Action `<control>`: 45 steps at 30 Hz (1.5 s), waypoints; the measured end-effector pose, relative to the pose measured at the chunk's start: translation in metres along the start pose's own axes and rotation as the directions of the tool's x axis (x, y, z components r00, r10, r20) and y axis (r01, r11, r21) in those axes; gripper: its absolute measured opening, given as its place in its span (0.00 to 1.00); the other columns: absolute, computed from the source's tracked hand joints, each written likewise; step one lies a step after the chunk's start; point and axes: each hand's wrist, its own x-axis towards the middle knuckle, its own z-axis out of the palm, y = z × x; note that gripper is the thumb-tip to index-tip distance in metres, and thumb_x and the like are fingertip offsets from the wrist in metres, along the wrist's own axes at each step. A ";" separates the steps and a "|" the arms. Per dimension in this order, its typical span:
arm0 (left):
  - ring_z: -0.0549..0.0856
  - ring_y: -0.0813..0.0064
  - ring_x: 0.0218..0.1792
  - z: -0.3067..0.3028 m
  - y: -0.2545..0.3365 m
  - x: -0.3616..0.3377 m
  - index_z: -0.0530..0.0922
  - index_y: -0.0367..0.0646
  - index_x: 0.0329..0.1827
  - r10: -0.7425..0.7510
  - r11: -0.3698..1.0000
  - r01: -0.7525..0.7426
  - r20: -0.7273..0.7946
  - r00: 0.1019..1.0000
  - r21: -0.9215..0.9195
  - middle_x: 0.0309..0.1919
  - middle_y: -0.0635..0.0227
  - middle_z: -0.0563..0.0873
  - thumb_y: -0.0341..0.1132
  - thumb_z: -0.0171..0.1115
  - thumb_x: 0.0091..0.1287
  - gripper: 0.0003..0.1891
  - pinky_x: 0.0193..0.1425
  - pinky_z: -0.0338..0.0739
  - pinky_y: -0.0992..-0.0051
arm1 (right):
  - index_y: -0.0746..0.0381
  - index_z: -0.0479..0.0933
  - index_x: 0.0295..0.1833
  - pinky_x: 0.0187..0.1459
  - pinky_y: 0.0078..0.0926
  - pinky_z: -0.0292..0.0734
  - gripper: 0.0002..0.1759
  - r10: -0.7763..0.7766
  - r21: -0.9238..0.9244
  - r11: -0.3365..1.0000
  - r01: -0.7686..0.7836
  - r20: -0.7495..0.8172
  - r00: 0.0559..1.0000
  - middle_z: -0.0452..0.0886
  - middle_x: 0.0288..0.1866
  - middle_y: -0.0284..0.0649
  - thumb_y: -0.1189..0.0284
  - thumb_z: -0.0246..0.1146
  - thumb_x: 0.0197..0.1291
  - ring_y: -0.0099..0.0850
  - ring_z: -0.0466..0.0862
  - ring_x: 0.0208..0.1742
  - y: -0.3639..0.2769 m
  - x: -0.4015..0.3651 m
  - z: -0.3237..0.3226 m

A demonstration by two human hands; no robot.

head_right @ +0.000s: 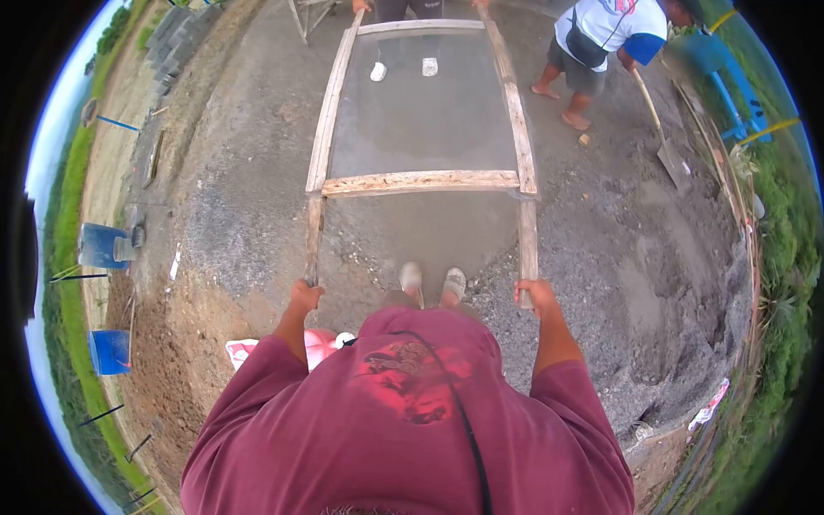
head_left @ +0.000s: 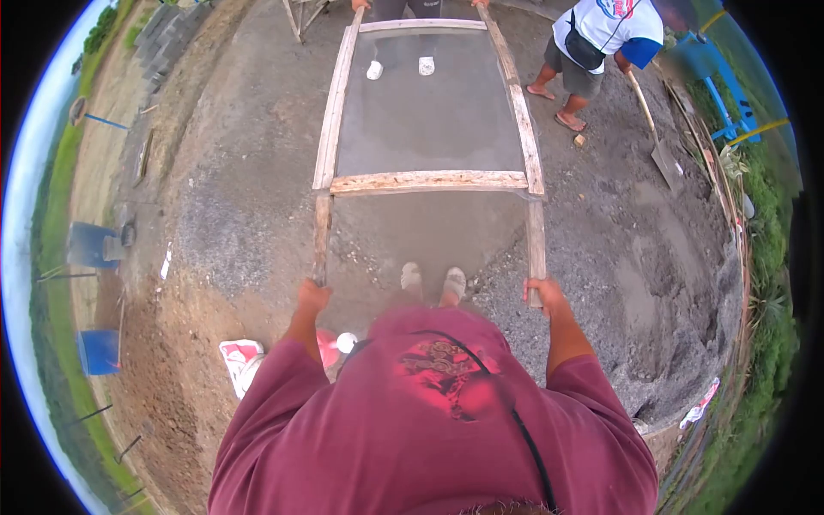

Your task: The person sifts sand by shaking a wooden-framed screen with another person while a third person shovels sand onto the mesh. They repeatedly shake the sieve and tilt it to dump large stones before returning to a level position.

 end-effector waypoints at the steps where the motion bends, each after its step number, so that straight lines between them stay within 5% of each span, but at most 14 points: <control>1: 0.83 0.44 0.54 0.000 0.002 -0.002 0.77 0.28 0.50 0.006 1.000 -0.006 -0.015 1.000 0.019 0.47 0.37 0.83 0.48 0.70 0.51 0.32 0.58 0.78 0.59 | 0.65 0.77 0.39 0.28 0.30 0.78 0.10 0.001 0.006 1.000 -0.001 0.003 1.000 0.80 0.26 0.39 0.72 0.66 0.54 0.31 0.81 0.24 0.003 0.000 -0.001; 26: 0.80 0.45 0.58 -0.035 -0.034 0.077 0.74 0.29 0.53 0.076 0.994 -0.073 -0.043 0.996 0.084 0.53 0.38 0.81 0.47 0.69 0.52 0.32 0.61 0.75 0.58 | 0.67 0.76 0.37 0.28 0.32 0.78 0.11 0.037 0.030 0.999 -0.034 -0.081 0.996 0.79 0.26 0.40 0.72 0.68 0.53 0.32 0.81 0.25 -0.016 -0.013 0.091; 45: 0.82 0.45 0.55 -0.023 0.038 0.016 0.77 0.28 0.51 -0.020 0.997 0.020 0.007 1.000 0.078 0.49 0.37 0.82 0.45 0.68 0.53 0.30 0.58 0.77 0.59 | 0.66 0.78 0.32 0.26 0.31 0.76 0.08 -0.011 -0.024 1.000 0.012 0.020 1.000 0.79 0.23 0.40 0.72 0.67 0.51 0.31 0.81 0.22 -0.034 0.014 0.008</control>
